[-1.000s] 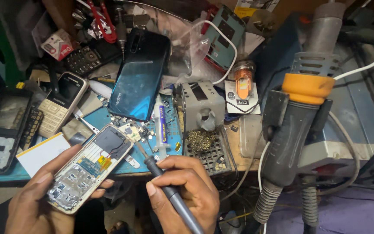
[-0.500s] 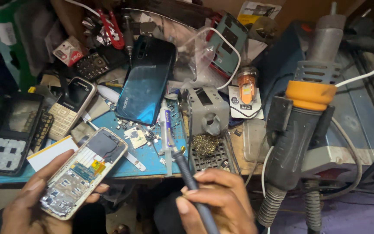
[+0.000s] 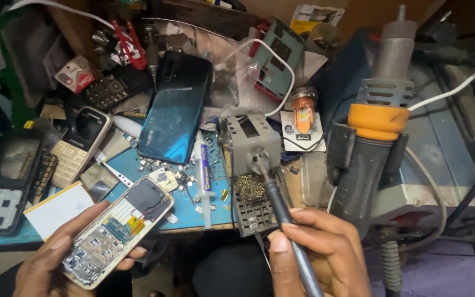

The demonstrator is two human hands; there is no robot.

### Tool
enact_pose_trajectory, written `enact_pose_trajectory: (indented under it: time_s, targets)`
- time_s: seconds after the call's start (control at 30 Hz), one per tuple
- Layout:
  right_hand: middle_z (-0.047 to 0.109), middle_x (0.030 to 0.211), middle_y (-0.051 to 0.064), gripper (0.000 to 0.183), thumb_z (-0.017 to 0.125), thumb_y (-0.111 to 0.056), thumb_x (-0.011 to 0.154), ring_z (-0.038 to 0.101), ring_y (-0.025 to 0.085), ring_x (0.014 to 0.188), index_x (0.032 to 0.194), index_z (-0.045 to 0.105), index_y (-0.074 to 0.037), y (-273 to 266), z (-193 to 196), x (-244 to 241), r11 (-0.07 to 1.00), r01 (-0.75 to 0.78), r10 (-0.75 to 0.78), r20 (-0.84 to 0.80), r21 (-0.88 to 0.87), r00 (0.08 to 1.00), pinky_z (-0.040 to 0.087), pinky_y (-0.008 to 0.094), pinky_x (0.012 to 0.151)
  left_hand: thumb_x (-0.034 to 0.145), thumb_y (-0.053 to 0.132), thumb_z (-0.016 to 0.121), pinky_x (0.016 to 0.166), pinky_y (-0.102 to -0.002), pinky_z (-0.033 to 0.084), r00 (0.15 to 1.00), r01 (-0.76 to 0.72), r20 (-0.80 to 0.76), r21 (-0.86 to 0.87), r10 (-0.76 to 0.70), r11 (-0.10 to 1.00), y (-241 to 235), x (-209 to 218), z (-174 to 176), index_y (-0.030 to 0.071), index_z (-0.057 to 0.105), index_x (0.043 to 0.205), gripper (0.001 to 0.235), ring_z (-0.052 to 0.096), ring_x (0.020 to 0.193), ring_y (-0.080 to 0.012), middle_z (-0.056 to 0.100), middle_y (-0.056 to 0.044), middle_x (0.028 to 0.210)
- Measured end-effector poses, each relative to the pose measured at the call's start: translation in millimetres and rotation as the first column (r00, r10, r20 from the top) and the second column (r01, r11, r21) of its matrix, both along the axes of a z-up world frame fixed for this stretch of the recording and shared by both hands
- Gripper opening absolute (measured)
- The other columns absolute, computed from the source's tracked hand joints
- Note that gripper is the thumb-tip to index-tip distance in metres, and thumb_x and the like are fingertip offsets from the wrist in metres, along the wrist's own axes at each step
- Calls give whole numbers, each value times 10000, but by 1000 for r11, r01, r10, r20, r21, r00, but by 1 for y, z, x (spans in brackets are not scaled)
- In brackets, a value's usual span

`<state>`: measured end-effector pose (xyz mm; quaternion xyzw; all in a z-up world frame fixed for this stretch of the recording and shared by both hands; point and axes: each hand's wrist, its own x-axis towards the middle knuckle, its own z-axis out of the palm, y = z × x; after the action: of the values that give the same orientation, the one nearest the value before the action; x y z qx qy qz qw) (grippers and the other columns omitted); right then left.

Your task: The person uses a soldering iron and tweezers to work on the internal circuit board of a disassembled mobile phone. They repeatedly apply heat to specific points on the board while holding the device steady with the other hand.

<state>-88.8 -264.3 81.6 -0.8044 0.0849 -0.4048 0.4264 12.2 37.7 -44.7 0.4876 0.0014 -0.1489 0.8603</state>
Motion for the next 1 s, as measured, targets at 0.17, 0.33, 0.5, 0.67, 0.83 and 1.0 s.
enact_pose_trajectory:
  time_s: [0.17, 0.33, 0.5, 0.67, 0.83, 1.0]
  targets:
    - [688, 1124, 166, 88, 740, -1, 847, 780, 132, 812, 919, 700, 29, 11, 18, 13, 995, 67, -60, -79, 79, 995, 645, 231, 672, 1022, 322, 385, 819, -613, 610, 998, -68, 3, -7, 68, 998, -3, -6, -9, -221, 330, 1546, 757, 703, 954, -636, 492, -524, 1327]
    - [707, 1117, 146, 101, 747, 35, 847, 725, 94, 724, 947, 733, 39, 16, 32, 27, 997, 51, -49, -40, 50, 998, 553, 179, 606, 1029, 362, 445, 858, -654, 592, 985, 174, 20, -182, -173, 968, 17, 13, -37, -148, 205, 1589, 795, 664, 1053, -677, 391, -523, 1422]
    - [720, 1122, 117, 112, 754, 33, 821, 716, 63, 686, 932, 753, 19, 11, 41, 39, 996, 61, -56, -72, 70, 996, 533, 168, 550, 1043, 441, 477, 1036, -735, 505, 846, 501, -25, -305, -532, 810, 48, 46, -71, 95, 16, 1659, 843, 586, 1159, -688, 332, -524, 1405]
    - [696, 1126, 121, 133, 737, 33, 848, 709, 89, 794, 978, 756, 14, 15, 37, 51, 989, 24, -19, -32, 149, 999, 547, 185, 632, 1063, 429, 480, 1059, -724, 453, 795, 554, 7, -412, -606, 723, 56, 53, -86, 127, -4, 1649, 818, 570, 1205, -685, 321, -561, 1379]
    - [713, 1098, 123, 143, 751, 5, 876, 730, 158, 967, 1017, 753, -10, 15, 33, 51, 998, 55, -55, -3, -6, 998, 577, 226, 766, 1067, 373, 485, 1035, -748, 444, 846, 477, -54, -367, -530, 799, 45, 33, -84, -21, 140, 1628, 767, 605, 1171, -716, 345, -561, 1392]
    - [712, 1094, 124, 131, 749, -21, 884, 719, 180, 1006, 1014, 745, -9, 16, 28, 50, 995, 83, -83, 6, -50, 997, 564, 250, 836, 1037, 388, 475, 1120, -694, 376, 933, 327, -138, -63, -333, 943, 29, 13, -80, -167, 339, 1494, 731, 518, 1318, -569, 405, -438, 1493]
